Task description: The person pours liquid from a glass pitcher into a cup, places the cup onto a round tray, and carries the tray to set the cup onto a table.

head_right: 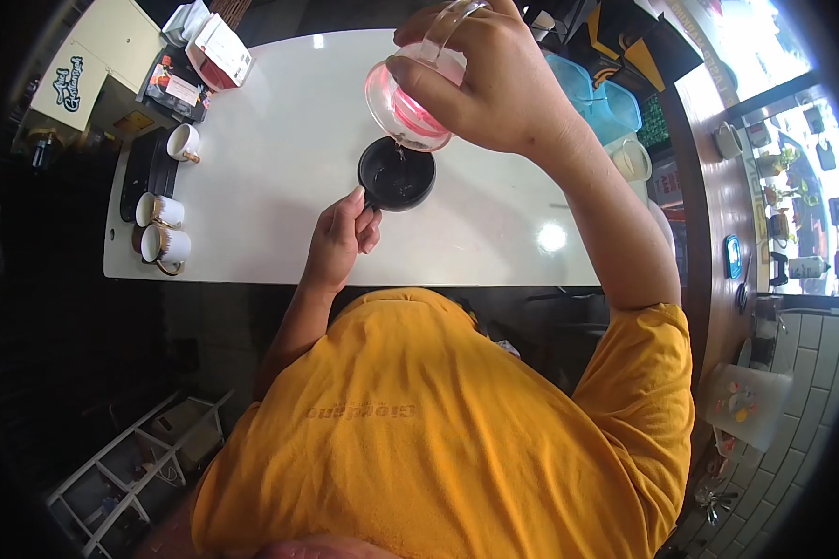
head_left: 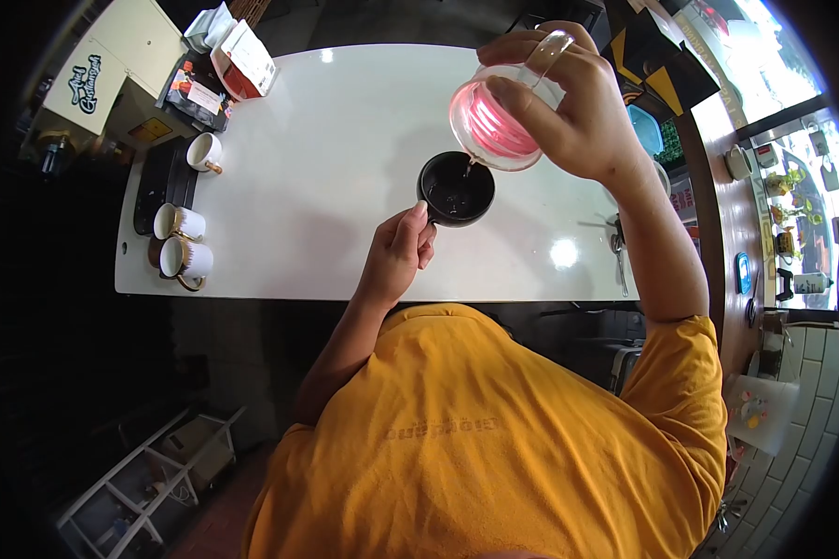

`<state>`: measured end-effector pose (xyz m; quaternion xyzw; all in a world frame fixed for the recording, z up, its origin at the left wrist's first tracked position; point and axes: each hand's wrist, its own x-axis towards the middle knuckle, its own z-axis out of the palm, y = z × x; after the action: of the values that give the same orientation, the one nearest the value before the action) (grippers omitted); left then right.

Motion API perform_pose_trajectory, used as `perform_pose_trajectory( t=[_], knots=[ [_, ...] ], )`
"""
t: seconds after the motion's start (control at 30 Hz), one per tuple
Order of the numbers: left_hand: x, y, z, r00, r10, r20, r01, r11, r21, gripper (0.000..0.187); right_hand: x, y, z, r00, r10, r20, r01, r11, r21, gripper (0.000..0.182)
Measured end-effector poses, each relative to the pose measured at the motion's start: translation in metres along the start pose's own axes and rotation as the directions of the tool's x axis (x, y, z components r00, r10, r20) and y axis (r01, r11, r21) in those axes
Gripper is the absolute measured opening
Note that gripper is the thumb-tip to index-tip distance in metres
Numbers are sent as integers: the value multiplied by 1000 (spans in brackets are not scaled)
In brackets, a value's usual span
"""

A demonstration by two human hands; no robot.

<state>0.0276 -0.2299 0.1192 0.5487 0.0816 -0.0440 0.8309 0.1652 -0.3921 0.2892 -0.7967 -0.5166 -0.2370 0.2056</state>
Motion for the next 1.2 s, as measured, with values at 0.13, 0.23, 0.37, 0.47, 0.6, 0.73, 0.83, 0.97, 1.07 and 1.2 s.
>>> perform_pose_trajectory(
  t=[0.13,0.23,0.37,0.47,0.6,0.73,0.83,0.97,1.07,1.2],
  knots=[
    [0,1,2,1000,-9,-4,9,1000,0,44,-1,1,-2,1000,15,7,-15,1000,10,29],
    [0,1,3,1000,-1,4,1,1000,1,43,-1,2,-2,1000,-4,12,4,1000,-9,29],
    [1,1,4,1000,3,10,-3,1000,8,42,-1,3,-2,1000,-22,3,22,1000,-12,29],
    [0,1,5,1000,12,17,-12,1000,12,42,0,2,-2,1000,-13,6,13,1000,-3,30],
    [2,0,5,1000,19,19,-19,1000,6,42,0,2,-2,1000,-10,12,10,1000,-5,30],
    [1,1,5,1000,20,16,-20,1000,8,42,0,2,-2,1000,-25,15,25,1000,-6,30],
    [0,4,6,1000,19,3,-19,1000,22,42,0,1,-2,1000,-6,7,6,1000,1,30],
    [0,4,7,1000,21,2,-21,1000,12,42,1,2,-3,1000,-24,6,24,1000,1,30],
    [0,4,7,1000,9,1,-9,1000,20,42,1,1,-3,1000,-24,2,24,1000,4,30],
    [-1,4,8,1000,4,2,-4,1000,23,42,-1,0,-3,1000,-3,1,3,1000,13,30]
  ],
)
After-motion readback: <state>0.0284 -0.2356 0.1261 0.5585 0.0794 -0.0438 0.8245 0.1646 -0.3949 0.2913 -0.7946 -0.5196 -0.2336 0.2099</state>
